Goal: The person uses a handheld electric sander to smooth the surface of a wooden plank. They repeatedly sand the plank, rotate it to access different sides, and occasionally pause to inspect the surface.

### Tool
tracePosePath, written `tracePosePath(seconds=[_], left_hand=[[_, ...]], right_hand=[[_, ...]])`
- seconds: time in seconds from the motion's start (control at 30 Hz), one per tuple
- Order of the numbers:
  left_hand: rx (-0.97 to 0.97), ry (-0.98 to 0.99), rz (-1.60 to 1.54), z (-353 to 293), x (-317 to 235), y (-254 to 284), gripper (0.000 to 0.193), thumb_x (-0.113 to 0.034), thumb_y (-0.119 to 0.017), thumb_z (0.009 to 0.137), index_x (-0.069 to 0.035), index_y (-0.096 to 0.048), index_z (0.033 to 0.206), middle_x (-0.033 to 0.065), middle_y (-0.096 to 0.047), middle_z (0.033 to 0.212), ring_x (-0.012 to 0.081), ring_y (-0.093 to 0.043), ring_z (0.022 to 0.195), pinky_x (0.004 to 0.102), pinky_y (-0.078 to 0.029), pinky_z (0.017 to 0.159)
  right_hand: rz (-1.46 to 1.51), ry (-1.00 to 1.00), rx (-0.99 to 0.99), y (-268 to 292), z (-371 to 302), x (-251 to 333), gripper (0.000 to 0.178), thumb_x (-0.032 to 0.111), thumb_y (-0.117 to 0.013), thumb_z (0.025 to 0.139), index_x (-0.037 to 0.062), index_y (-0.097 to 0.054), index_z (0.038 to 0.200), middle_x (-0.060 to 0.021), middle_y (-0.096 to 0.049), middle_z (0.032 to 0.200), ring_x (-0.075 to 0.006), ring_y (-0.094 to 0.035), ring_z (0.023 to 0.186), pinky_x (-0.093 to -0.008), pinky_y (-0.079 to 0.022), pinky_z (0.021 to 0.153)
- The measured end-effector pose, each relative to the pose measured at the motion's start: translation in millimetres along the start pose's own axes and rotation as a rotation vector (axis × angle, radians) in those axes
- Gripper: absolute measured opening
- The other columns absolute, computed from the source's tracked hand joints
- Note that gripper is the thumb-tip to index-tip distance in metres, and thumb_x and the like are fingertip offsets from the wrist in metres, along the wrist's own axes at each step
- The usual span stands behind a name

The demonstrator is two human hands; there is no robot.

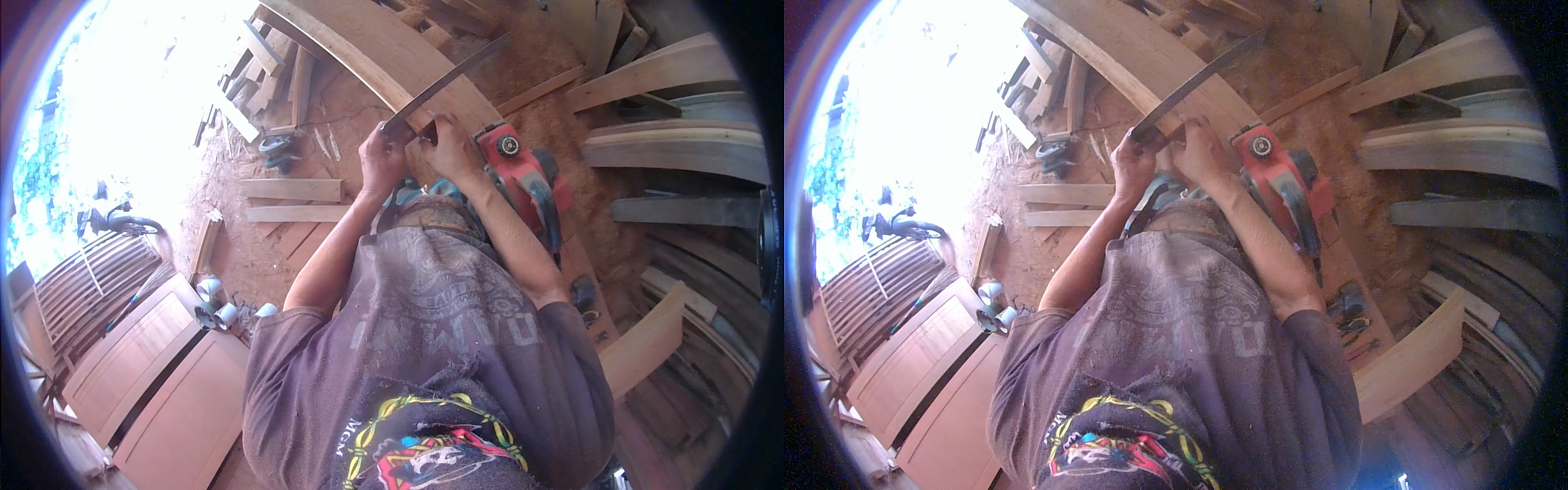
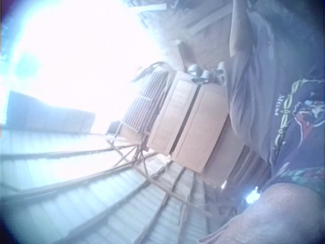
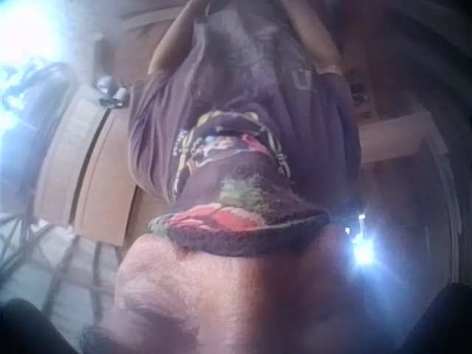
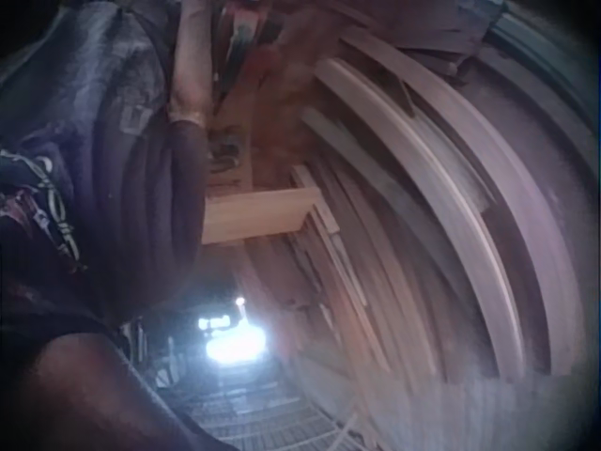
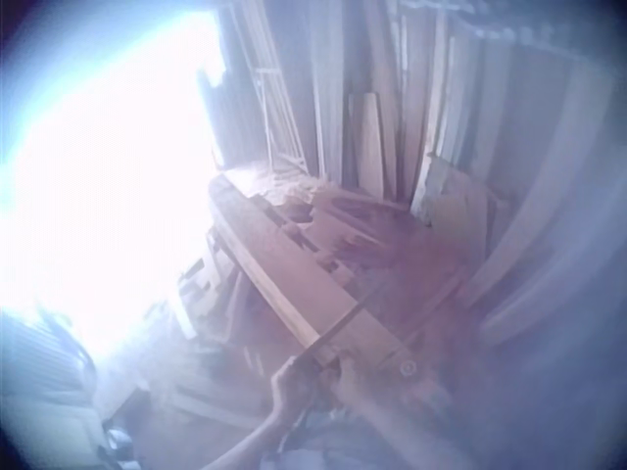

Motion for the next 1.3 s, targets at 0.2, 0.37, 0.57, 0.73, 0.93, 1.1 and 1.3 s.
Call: tracePosePath(seconds=[0.2, 0.37, 0.57, 0.73, 0.93, 1.1, 1.3], left_hand=[[0.021, 0.048, 0.008, 7, 10, 3, 0.012, -0.007, -0.075, 0.092, -0.004, -0.076, 0.103, 0.0121, -0.081, 0.095, 0.0227, -0.078, 0.085, 0.0369, -0.057, 0.075], [0.015, 0.043, -0.008, 8, 14, 6, 0.014, -0.008, -0.076, 0.093, -0.004, -0.077, 0.107, 0.0118, -0.081, 0.095, 0.0200, -0.077, 0.084, 0.0352, -0.057, 0.075], [0.001, 0.180, -0.340, 15, 28, 5, 0.019, -0.006, -0.075, 0.097, -0.001, -0.075, 0.116, 0.0075, -0.081, 0.104, 0.0148, -0.075, 0.090, 0.0321, -0.058, 0.081], [-0.260, 0.137, -0.429, 29, 29, 54, 0.025, -0.006, -0.076, 0.099, -0.004, -0.072, 0.124, 0.0044, -0.077, 0.114, 0.0135, -0.072, 0.098, 0.0300, -0.059, 0.081], [-0.663, 0.261, -0.525, 46, 31, 144, 0.021, -0.017, -0.073, 0.103, -0.007, -0.069, 0.121, 0.0051, -0.074, 0.105, 0.0127, -0.069, 0.093, 0.0299, -0.056, 0.074], [-0.512, 0.457, -0.520, 32, 112, 125, 0.021, -0.022, -0.074, 0.101, -0.007, -0.067, 0.114, 0.0063, -0.074, 0.094, 0.0150, -0.071, 0.088, 0.0311, -0.057, 0.073], [-0.149, 0.789, -0.886, 31, 107, 2, 0.037, -0.033, -0.076, 0.102, -0.002, -0.063, 0.117, 0.0114, -0.073, 0.110, 0.0200, -0.072, 0.094, 0.0370, -0.062, 0.079]], right_hand=[[0.000, 0.166, -0.151, 51, -29, 43, 0.054, 0.016, -0.078, 0.092, -0.0041, -0.059, 0.139, -0.0263, -0.064, 0.130, -0.0451, -0.064, 0.121, -0.0493, -0.054, 0.101], [-0.229, 0.129, -0.317, 152, -78, 56, 0.051, 0.021, -0.078, 0.094, -0.0021, -0.059, 0.136, -0.0251, -0.062, 0.133, -0.0414, -0.064, 0.122, -0.0483, -0.053, 0.101], [-0.010, -0.408, -0.078, 156, -119, -19, 0.052, 0.048, -0.072, 0.102, -0.0008, -0.070, 0.119, -0.0105, -0.070, 0.086, -0.0207, -0.071, 0.083, -0.0344, -0.056, 0.075], [0.421, -0.563, 0.148, 144, -115, -50, 0.050, 0.052, -0.071, 0.102, 0.0015, -0.074, 0.103, -0.0005, -0.063, 0.068, -0.0104, -0.058, 0.056, -0.0289, -0.046, 0.054], [0.559, -0.528, 0.133, 147, -114, -20, 0.055, 0.052, -0.062, 0.108, -0.0014, -0.072, 0.109, 0.0032, -0.055, 0.068, -0.0061, -0.050, 0.057, -0.0237, -0.040, 0.051], [0.659, -0.452, 0.224, 156, -92, 43, 0.059, 0.052, -0.052, 0.112, -0.0041, -0.070, 0.110, 0.0036, -0.052, 0.072, -0.0048, -0.049, 0.059, -0.0228, -0.038, 0.049], [0.502, -0.527, 0.342, 128, -63, 65, 0.049, 0.047, -0.058, 0.110, 0.0007, -0.066, 0.094, 0.0036, -0.052, 0.071, -0.0048, -0.047, 0.056, -0.0224, -0.037, 0.049]])
Point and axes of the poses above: each hand's wrist, its own z-axis towards the middle knuckle, its own y-axis out of the back of the hand, x = y × z, the point moved 6 cm from there along z, towards the middle knuckle
